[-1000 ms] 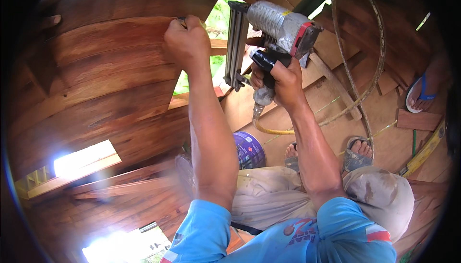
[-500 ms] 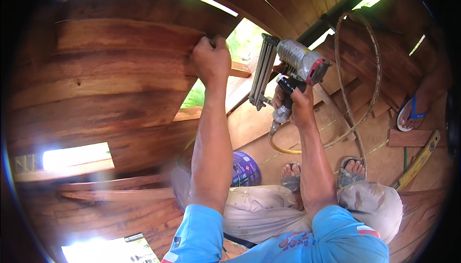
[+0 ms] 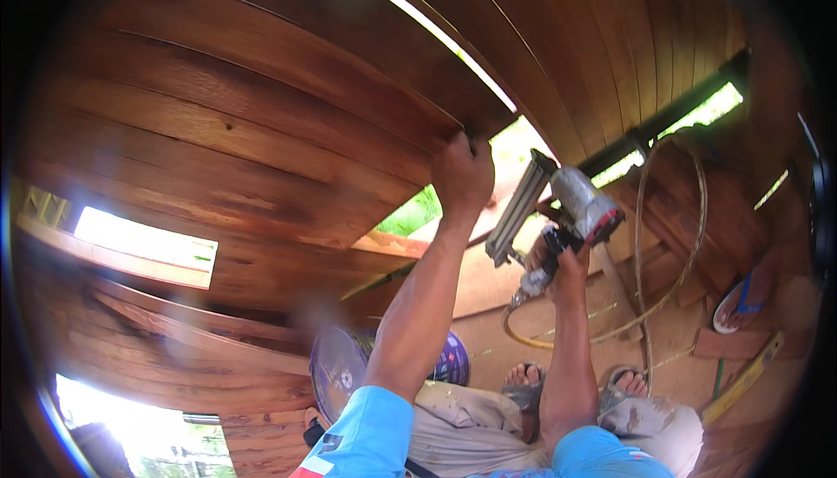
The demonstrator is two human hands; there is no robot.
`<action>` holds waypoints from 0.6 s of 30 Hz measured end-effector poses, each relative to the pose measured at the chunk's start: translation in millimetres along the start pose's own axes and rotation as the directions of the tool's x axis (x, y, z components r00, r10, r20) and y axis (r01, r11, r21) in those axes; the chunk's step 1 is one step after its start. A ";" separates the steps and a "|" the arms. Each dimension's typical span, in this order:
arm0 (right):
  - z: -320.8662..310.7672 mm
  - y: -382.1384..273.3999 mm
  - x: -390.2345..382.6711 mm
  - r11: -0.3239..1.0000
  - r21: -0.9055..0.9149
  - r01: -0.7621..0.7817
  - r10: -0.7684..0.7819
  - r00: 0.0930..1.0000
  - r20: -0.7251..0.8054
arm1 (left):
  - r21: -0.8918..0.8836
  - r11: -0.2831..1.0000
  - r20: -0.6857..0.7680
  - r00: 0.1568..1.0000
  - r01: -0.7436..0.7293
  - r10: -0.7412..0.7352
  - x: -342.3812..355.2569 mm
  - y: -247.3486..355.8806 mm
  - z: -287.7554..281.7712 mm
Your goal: The person uses a pneumatic nail gun to fasten wooden planks to a curved ceiling structure. A coworker assists by holding and aligning the planks. The person repeatedly positions planks and drives nails along the seams.
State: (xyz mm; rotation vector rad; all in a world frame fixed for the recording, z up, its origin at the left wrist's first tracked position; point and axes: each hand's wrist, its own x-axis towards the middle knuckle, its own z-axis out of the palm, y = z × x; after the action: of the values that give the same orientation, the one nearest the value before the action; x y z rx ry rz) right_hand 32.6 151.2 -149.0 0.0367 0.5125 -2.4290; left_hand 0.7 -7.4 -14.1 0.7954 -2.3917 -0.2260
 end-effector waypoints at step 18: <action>13.5 -25.7 -25.7 0.989 -0.138 0.062 -0.080 0.988 -0.131 | -0.143 0.983 0.155 0.984 0.114 -0.091 -81.0 0.8 28.7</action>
State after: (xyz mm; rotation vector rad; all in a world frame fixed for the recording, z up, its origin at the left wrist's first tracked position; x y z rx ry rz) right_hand 38.7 179.7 -123.6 0.1303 0.7486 -2.4668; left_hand 35.1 40.3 -76.7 0.8578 -2.4376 -0.5195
